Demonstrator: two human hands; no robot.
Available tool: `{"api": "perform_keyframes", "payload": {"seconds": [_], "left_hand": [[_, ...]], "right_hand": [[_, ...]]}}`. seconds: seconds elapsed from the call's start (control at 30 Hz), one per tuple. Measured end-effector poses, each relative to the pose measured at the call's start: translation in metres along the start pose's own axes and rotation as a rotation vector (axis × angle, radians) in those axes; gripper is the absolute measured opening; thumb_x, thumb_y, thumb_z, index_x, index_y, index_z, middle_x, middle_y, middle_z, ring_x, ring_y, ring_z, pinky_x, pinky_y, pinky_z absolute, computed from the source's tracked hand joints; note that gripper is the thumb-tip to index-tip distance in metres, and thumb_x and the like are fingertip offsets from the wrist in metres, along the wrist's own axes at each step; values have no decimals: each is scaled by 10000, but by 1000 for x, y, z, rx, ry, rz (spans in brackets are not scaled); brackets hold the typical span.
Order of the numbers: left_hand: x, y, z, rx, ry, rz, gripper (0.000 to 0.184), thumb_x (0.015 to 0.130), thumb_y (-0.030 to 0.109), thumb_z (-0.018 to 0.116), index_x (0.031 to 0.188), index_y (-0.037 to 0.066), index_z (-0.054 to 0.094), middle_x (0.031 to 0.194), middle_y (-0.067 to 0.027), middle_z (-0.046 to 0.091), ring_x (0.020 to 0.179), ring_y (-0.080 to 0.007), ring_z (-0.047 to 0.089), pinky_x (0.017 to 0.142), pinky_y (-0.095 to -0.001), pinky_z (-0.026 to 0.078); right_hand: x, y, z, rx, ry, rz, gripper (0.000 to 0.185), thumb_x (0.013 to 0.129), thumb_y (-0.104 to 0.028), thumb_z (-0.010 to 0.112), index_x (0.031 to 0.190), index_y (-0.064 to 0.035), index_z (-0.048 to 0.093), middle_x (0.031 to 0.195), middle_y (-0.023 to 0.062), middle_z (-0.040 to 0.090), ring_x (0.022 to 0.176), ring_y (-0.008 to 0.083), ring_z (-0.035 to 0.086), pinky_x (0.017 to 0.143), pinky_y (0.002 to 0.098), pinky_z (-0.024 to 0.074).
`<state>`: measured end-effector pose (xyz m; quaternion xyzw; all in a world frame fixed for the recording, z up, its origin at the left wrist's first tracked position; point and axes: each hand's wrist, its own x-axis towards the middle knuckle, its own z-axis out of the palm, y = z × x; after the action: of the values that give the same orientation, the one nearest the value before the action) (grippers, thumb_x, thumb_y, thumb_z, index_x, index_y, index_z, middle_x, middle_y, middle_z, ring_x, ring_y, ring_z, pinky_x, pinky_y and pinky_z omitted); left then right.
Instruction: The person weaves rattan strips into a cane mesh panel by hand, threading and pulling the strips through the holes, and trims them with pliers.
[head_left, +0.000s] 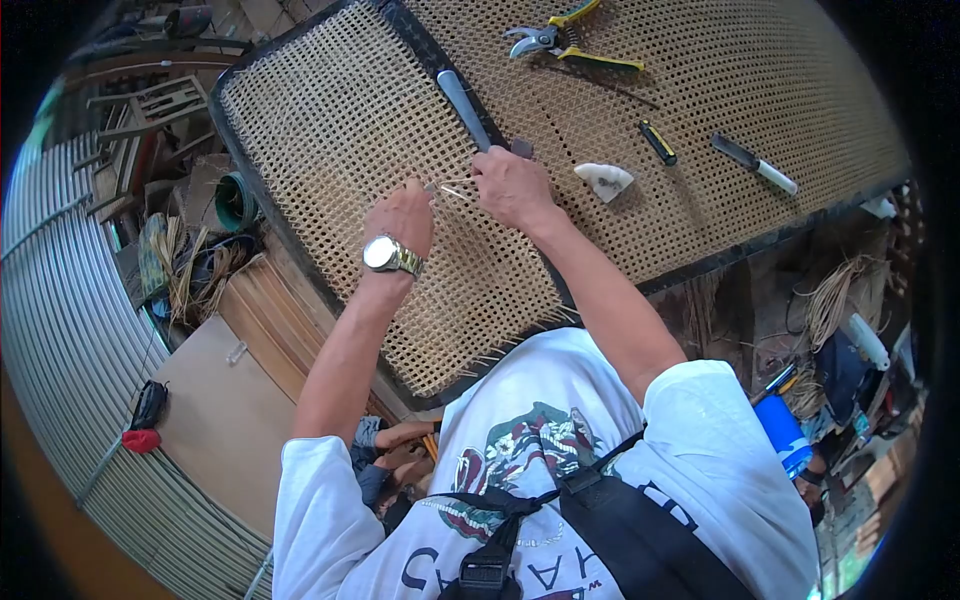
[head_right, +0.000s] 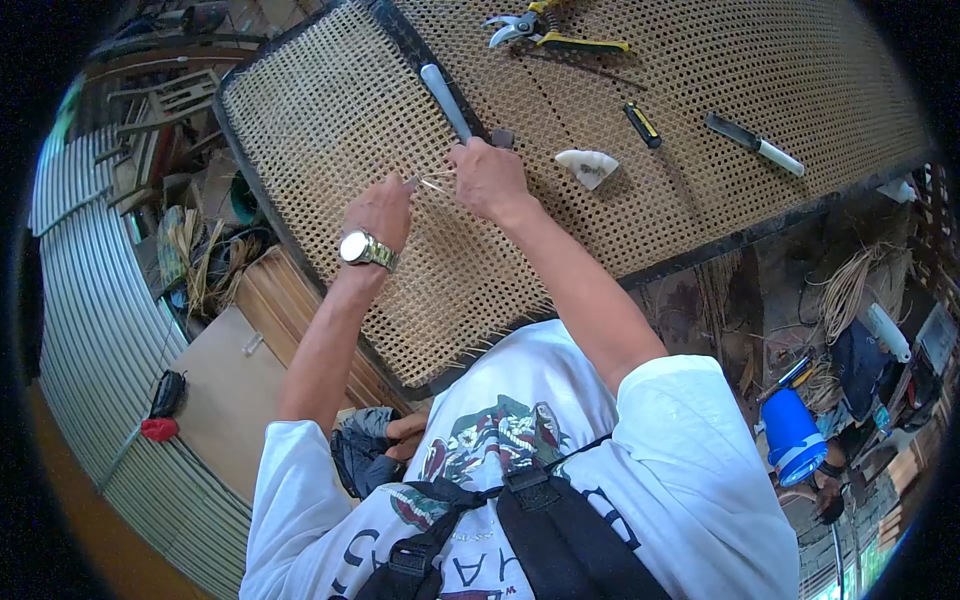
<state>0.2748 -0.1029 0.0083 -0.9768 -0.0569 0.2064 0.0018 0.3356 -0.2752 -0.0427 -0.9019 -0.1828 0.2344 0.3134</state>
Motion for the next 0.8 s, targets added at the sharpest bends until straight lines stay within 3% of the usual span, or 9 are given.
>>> {"api": "perform_keyframes", "payload": {"seconds": [0.07,0.13,0.33,0.5,0.7,0.73,0.77,0.8], "left_hand": [[-2,0,-1,-31,32,1,258,1012,263,569,891,36,567,711,-150,651,657,-321,669,588,-443,524],[-3,6,-12,-42,-19,-34,279,1027,257,542,896,21,611,809,-192,707,759,-340,721,659,-455,558],[6,3,-10,-42,-51,-67,261,1007,274,578,924,32,631,770,-185,688,725,-348,698,638,-460,540],[6,3,-12,-63,-52,-80,306,1007,323,577,954,33,659,780,-192,690,737,-362,689,645,-477,528],[29,-5,-22,-108,-230,-156,390,975,427,602,930,55,707,856,-175,719,808,-337,701,728,-471,545],[33,-10,-23,-136,-240,-130,386,955,443,626,923,70,720,830,-163,720,781,-325,701,711,-453,549],[32,-18,-27,-137,-239,-132,386,955,443,626,923,70,720,830,-163,720,781,-325,701,711,-453,549],[27,-25,-40,-77,-147,-75,381,954,443,627,927,75,720,803,-157,716,753,-322,697,696,-451,544]], "right_hand": [[5,3,15,44,22,-49,129,921,-174,569,969,-90,654,983,126,648,917,342,683,796,462,552],[10,5,25,88,37,-98,140,941,-199,569,962,-89,652,975,117,645,915,350,670,791,471,540],[9,7,24,170,93,-97,130,922,-194,602,967,-79,640,994,131,658,923,368,664,809,472,532],[13,-14,33,174,15,-59,166,930,-199,547,925,-60,639,1014,176,653,940,369,675,846,478,545],[19,-14,19,100,5,-49,206,940,-223,564,1000,-54,665,1054,178,651,1013,370,653,927,471,519],[24,-13,17,140,93,-73,269,958,-281,589,1037,-39,676,1058,165,662,977,313,665,923,416,525],[29,-14,16,139,93,-75,269,958,-281,589,1037,-39,676,1058,165,662,977,313,665,923,416,525],[33,-23,10,452,-1,-55,272,967,-284,605,1043,-35,682,1031,145,674,949,267,664,898,385,526]]}}
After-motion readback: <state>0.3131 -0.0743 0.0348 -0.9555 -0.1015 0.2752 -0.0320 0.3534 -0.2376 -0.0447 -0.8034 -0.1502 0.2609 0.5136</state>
